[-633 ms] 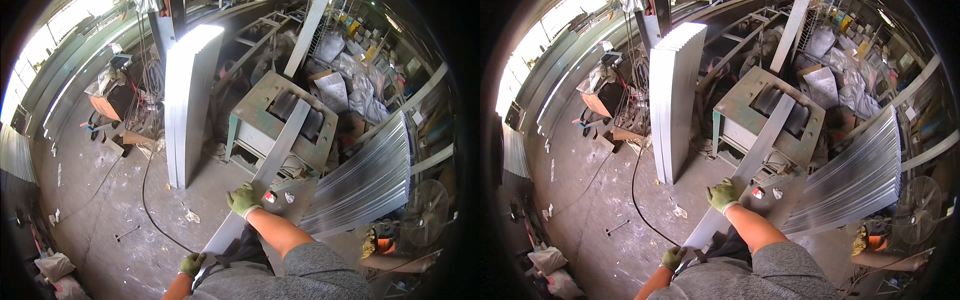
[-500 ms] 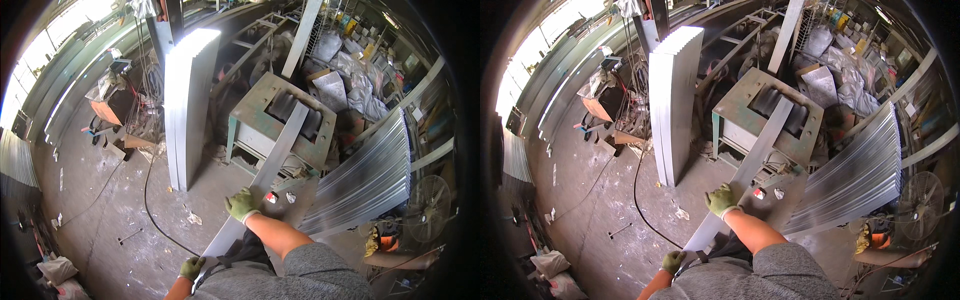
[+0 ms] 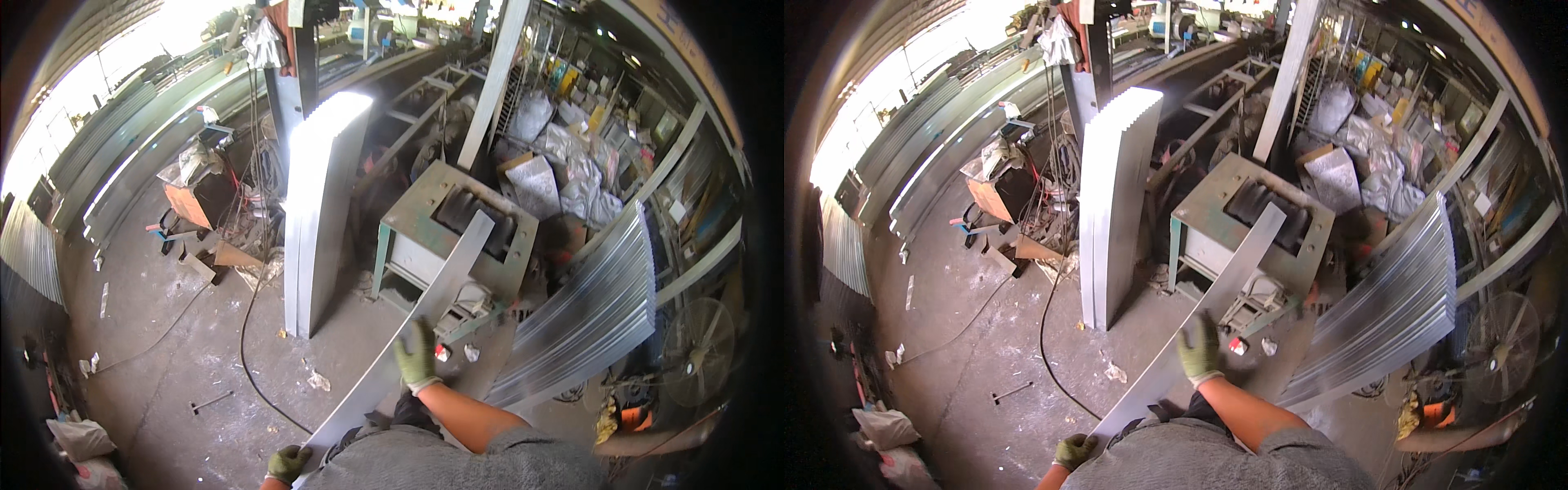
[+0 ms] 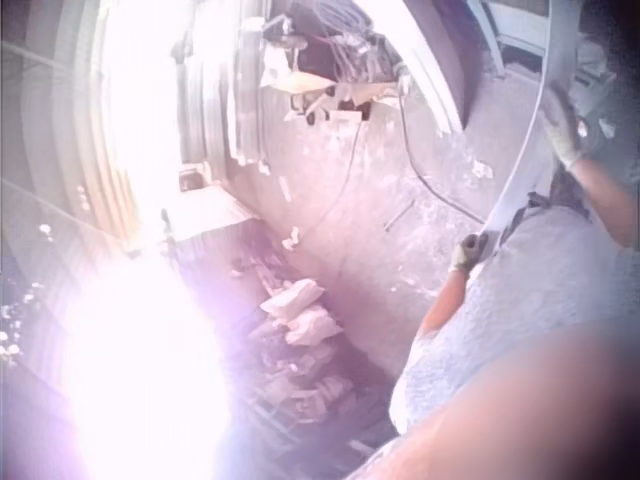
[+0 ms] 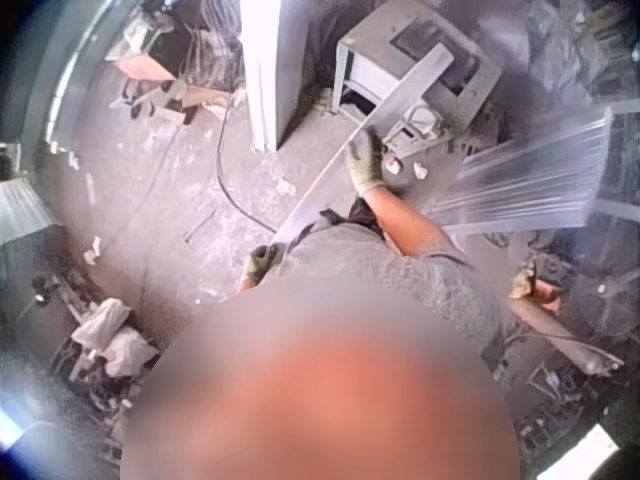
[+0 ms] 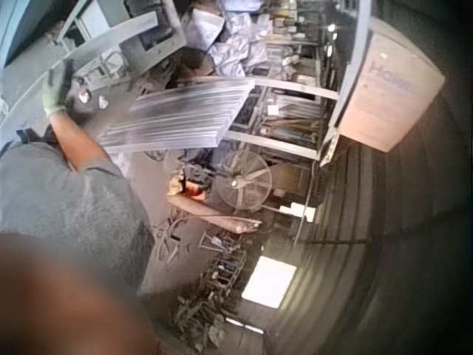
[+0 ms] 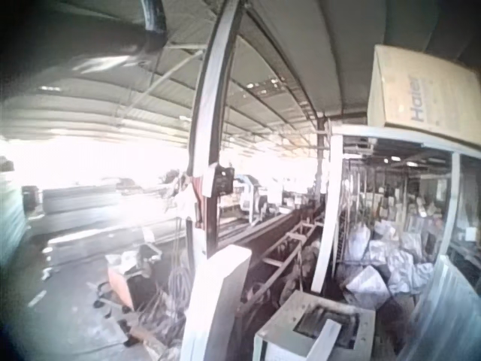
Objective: The person repeatedly picks up long metal sheets and feeds them into a roller machine, then stacks the processed sheets on a nearby pile. The person wears gloves and handles the sheets one at a time in a repetitive cycle.
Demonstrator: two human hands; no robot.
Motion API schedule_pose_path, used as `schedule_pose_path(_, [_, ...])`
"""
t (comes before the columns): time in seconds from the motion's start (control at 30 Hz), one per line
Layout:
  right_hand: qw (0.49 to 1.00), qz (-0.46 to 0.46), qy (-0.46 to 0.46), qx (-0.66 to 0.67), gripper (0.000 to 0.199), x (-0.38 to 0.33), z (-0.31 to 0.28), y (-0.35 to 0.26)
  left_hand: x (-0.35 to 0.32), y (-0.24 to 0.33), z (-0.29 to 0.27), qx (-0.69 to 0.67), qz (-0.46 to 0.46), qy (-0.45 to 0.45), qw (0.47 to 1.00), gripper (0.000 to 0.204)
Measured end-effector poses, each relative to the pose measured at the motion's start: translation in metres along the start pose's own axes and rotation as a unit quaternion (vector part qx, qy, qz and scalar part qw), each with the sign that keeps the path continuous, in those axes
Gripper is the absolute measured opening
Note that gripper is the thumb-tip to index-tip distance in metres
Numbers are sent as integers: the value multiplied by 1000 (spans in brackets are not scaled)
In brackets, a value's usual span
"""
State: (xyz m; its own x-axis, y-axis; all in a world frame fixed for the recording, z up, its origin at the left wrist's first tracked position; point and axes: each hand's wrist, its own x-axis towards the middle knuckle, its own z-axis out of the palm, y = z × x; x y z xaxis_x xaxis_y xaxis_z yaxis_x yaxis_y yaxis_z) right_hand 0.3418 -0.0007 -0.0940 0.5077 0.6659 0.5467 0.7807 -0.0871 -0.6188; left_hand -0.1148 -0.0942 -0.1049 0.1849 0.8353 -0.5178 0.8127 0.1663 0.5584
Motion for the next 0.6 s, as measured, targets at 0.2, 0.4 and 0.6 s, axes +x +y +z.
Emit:
schedule_pose_path(0.2, [677,464,-146,552,84,91,-72,43,21,44,-4,60,298,217,928,28])
schedule_pose_path(0.4, [677,462,-108,562,59,113,-59,20,48,28,-12,72,394,323,857,32])
schedule_pose_path(0.6, [612,505,-107,599,34,68,-36,-18,74,38,-18,99,216,178,955,68])
